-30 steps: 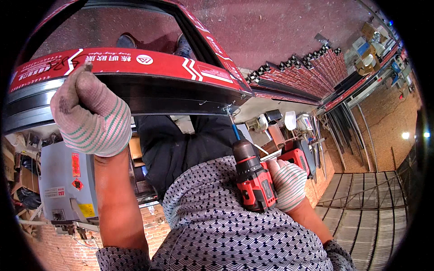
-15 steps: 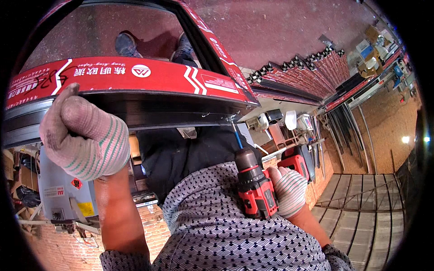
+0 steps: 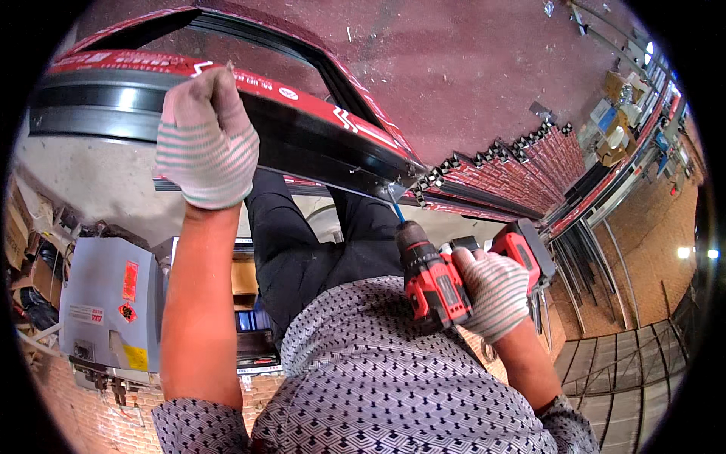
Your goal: The person uses a cordless drill to fasten screws into black metal window frame components. They handle the frame pieces, aligning them and securing them together in a workshop environment.
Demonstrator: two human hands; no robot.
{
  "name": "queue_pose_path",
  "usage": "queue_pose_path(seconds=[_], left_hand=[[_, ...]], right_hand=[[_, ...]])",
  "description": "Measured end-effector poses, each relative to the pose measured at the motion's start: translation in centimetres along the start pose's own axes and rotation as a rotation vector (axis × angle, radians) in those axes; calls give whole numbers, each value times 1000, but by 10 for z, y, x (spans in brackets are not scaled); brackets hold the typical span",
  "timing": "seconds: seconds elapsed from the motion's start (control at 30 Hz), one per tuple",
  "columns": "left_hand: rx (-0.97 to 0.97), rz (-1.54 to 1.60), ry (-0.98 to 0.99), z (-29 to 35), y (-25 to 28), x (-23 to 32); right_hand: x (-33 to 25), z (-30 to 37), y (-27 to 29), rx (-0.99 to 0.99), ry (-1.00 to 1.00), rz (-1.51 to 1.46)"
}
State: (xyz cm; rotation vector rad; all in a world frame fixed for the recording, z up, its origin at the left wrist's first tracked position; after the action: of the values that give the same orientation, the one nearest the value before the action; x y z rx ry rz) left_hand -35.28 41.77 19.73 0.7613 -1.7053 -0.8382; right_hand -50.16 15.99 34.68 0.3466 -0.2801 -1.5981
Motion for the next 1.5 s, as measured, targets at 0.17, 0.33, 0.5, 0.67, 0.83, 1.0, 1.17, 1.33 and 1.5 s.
queue_pose_path(seconds=[0.17, 0.33, 0.5, 0.67, 0.83, 1.0, 1.17, 1.33, 1.5], left_hand=[[87, 34, -39, -5, -9, 6], [136, -66, -49, -6, -19, 7], [97, -38, -25, -13, -18, 12], [13, 219, 141, -14, -18, 25], [-254, 432, 635, 28, 12, 14], [-274, 485, 612, 75, 60, 32], [-366, 639, 798, 132, 56, -17], [-419, 820, 943, 115, 90, -12], [-424, 796, 876, 95, 105, -10]], right_hand=[[9, 2, 3, 7, 10, -43], [21, -5, 3, 65, 15, -162], [44, -13, -1, 85, 55, -148], [45, -1, 5, 73, 19, -33], [44, -16, 17, 52, 42, 132], [55, -9, 4, 49, 22, 98], [52, -16, 5, 53, 64, 113], [60, -23, -5, 52, 68, 51], [71, -37, -22, 98, 80, 65]])
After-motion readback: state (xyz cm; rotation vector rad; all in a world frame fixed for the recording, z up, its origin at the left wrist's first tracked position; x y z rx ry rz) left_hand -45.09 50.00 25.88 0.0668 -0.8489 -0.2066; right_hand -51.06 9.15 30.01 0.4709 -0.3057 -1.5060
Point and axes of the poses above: each hand's wrist, its own z-axis away from the middle knuckle, its own y-axis out of the back of the hand, x = y × z, the point moved 4 cm from there along -z, towards the middle knuckle, and after that the axes turned 1 degree about -y, right-handed, at the moved point
